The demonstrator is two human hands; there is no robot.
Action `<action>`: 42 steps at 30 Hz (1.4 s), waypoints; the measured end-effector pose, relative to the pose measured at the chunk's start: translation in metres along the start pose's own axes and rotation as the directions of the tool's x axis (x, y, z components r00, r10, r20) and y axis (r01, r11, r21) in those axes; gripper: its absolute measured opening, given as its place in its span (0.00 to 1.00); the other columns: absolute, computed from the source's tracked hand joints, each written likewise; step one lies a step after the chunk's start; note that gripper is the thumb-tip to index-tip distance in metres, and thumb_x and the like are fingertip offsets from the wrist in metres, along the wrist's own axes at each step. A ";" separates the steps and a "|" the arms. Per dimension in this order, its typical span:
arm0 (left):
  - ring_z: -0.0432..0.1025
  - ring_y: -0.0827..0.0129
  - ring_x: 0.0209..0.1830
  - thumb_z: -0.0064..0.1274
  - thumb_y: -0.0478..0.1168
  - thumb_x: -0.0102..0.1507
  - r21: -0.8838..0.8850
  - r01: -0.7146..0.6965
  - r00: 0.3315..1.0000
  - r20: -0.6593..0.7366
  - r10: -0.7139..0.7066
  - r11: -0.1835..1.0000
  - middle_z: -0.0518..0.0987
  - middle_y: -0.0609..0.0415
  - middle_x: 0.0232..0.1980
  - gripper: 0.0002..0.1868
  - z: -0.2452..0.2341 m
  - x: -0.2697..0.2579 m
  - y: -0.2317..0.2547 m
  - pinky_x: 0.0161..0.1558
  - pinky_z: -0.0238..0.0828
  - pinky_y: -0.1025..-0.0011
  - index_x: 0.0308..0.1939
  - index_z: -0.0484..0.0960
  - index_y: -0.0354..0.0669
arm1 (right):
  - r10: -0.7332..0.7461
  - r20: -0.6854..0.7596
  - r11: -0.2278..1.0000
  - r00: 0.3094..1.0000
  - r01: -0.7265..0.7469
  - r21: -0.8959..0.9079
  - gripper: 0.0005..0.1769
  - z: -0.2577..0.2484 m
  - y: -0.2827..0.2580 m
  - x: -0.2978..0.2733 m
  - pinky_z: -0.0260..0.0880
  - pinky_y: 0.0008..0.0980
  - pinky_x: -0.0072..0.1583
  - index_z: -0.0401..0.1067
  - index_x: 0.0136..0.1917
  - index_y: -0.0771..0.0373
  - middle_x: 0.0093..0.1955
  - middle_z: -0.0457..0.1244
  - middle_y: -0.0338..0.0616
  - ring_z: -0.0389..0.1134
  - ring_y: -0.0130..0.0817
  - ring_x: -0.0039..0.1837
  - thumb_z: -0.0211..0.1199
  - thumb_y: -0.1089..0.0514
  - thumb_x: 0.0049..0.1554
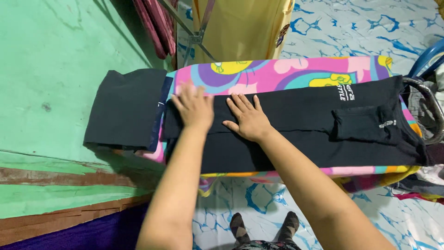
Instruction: Fold a black t-shirt on a table.
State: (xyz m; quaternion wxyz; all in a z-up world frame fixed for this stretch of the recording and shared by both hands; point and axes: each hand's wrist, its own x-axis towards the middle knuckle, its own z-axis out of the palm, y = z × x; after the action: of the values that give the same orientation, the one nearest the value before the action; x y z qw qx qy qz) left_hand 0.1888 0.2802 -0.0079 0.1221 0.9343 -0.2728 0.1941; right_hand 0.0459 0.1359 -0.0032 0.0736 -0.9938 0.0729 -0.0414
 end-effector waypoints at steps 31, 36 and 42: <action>0.47 0.50 0.82 0.58 0.54 0.61 -0.495 -0.288 0.819 0.316 0.479 0.819 0.53 0.48 0.81 0.41 -0.036 -0.084 0.250 0.73 0.39 0.29 0.76 0.61 0.53 | 0.427 -0.168 0.903 0.888 -0.411 0.123 0.41 -0.072 0.235 -0.239 0.36 0.64 0.77 0.55 0.80 0.57 0.82 0.49 0.50 0.45 0.47 0.83 0.56 0.36 0.60; 0.46 0.53 0.81 0.56 0.45 0.58 -0.503 -0.498 0.697 0.252 0.671 0.707 0.54 0.48 0.80 0.43 -0.035 -0.123 0.368 0.74 0.35 0.37 0.76 0.58 0.50 | 0.306 -0.163 0.944 0.938 -0.321 -0.076 0.44 -0.080 0.291 -0.293 0.40 0.63 0.74 0.58 0.77 0.57 0.80 0.52 0.48 0.49 0.47 0.81 0.62 0.47 0.49; 0.53 0.51 0.79 0.47 0.38 0.64 -0.256 -0.442 0.845 0.204 0.495 0.860 0.62 0.48 0.78 0.32 0.025 -0.133 0.415 0.75 0.40 0.38 0.74 0.64 0.45 | 0.203 -0.212 0.958 0.956 -0.239 -0.161 0.36 -0.069 0.330 -0.303 0.54 0.55 0.72 0.62 0.76 0.53 0.78 0.57 0.44 0.59 0.48 0.76 0.59 0.59 0.54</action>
State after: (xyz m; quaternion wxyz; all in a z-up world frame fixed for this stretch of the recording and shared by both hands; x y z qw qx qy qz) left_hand -0.1384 -0.0076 -0.0371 0.1266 0.8391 -0.5251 0.0644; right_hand -0.3051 -0.1510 -0.0069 -0.0221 -0.9731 0.1941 -0.1223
